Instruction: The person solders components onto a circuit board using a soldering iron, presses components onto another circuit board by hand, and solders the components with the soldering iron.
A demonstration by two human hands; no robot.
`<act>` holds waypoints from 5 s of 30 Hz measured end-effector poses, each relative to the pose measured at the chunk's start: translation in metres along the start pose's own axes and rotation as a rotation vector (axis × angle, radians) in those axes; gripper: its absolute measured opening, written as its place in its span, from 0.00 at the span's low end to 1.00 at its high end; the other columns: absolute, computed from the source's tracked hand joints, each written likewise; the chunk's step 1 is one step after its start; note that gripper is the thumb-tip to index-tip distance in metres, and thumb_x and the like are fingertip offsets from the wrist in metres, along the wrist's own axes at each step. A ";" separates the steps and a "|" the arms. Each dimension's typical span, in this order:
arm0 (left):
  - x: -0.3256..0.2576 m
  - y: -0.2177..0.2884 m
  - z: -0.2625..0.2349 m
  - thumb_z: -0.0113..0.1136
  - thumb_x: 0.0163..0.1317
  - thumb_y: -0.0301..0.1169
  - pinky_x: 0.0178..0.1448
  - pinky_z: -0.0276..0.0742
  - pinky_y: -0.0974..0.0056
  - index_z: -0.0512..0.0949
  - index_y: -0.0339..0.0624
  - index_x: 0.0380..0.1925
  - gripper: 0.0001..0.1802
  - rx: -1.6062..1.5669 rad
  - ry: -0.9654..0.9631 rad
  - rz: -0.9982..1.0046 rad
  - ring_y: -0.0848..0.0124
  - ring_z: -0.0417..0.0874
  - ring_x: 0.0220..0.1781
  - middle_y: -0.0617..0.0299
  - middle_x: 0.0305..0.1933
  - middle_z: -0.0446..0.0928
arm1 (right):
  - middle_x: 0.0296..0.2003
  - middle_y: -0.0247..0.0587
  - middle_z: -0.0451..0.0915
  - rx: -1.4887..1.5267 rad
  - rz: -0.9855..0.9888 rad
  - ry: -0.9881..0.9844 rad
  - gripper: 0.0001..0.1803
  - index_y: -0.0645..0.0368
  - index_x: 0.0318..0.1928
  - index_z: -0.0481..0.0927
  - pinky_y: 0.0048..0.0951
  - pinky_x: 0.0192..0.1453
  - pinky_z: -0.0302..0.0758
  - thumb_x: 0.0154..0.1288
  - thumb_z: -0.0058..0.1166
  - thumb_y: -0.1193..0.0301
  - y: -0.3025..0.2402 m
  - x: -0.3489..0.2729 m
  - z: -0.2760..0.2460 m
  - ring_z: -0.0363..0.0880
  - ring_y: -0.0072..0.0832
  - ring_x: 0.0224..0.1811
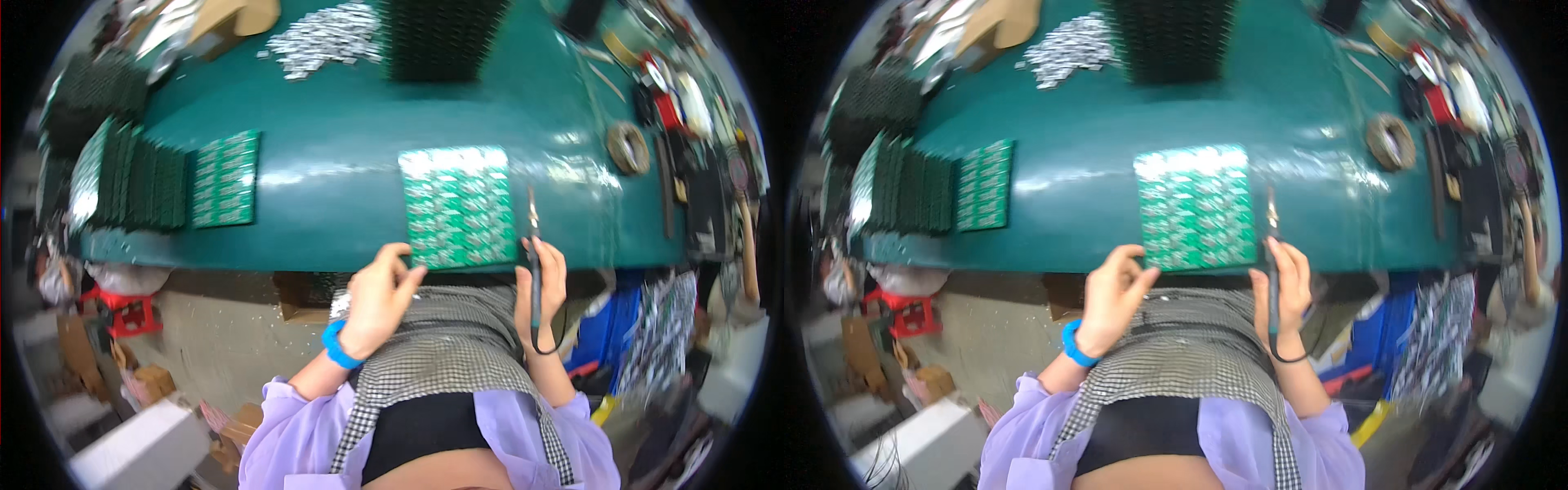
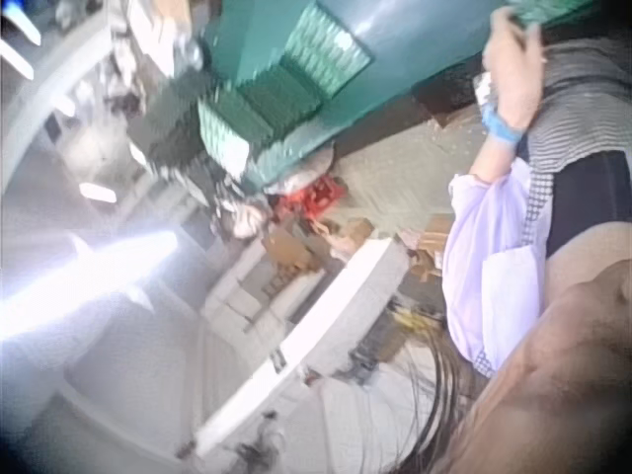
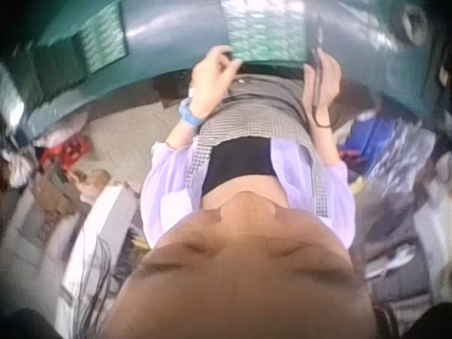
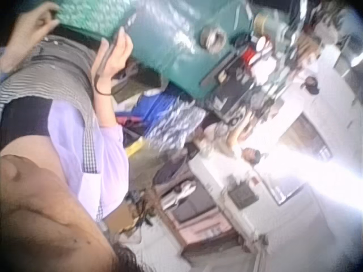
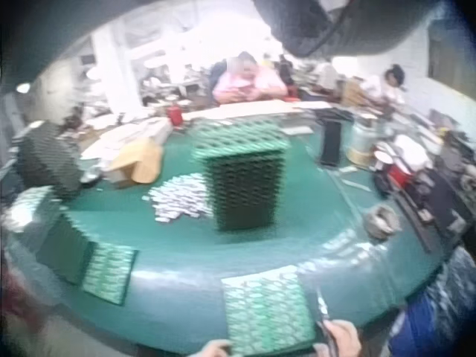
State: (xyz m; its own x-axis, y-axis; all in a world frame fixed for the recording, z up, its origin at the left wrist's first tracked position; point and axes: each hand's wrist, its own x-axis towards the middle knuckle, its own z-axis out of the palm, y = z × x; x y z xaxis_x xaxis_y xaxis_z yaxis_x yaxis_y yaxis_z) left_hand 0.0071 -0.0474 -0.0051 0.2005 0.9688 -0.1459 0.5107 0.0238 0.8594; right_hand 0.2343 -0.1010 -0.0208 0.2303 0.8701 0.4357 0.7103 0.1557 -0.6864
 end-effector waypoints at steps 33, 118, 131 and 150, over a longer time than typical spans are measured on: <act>0.053 -0.175 -0.242 0.51 0.68 0.27 0.15 0.46 0.74 0.73 0.31 0.51 0.15 -0.849 0.809 -0.129 0.83 0.55 0.12 0.70 0.18 0.64 | 0.40 0.45 0.85 -0.207 -0.775 0.266 0.17 0.60 0.43 0.80 0.31 0.40 0.79 0.50 0.64 0.84 -0.062 0.239 -0.009 0.84 0.40 0.37; 0.036 0.002 -0.009 0.61 0.41 0.15 0.27 0.76 0.65 0.80 0.37 0.33 0.15 0.239 0.314 0.875 0.63 0.82 0.26 0.54 0.37 0.82 | 0.37 0.47 0.86 0.146 -0.270 0.131 0.07 0.63 0.34 0.78 0.23 0.35 0.80 0.52 0.58 0.80 0.043 0.033 0.015 0.87 0.32 0.34; 0.044 0.006 -0.017 0.58 0.37 0.18 0.25 0.75 0.64 0.80 0.42 0.42 0.25 0.334 -0.018 0.862 0.68 0.79 0.24 0.62 0.34 0.75 | 0.40 0.54 0.84 0.127 -0.371 0.017 0.11 0.61 0.37 0.75 0.34 0.42 0.84 0.52 0.59 0.80 0.044 0.030 0.007 0.86 0.45 0.42; 0.049 0.012 -0.016 0.63 0.38 0.23 0.23 0.72 0.66 0.82 0.46 0.40 0.23 0.360 -0.071 0.839 0.71 0.75 0.21 0.65 0.28 0.72 | 0.38 0.52 0.84 0.169 -0.376 0.029 0.10 0.61 0.37 0.74 0.36 0.42 0.85 0.55 0.60 0.79 0.046 0.029 0.009 0.86 0.46 0.40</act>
State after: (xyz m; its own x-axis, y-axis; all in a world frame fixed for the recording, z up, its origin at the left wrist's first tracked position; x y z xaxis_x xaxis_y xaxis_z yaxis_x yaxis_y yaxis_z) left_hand 0.0103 0.0047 0.0057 0.6685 0.6159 0.4169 0.4020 -0.7709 0.4941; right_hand 0.2672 -0.0646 -0.0453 -0.0043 0.7250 0.6887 0.6302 0.5367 -0.5611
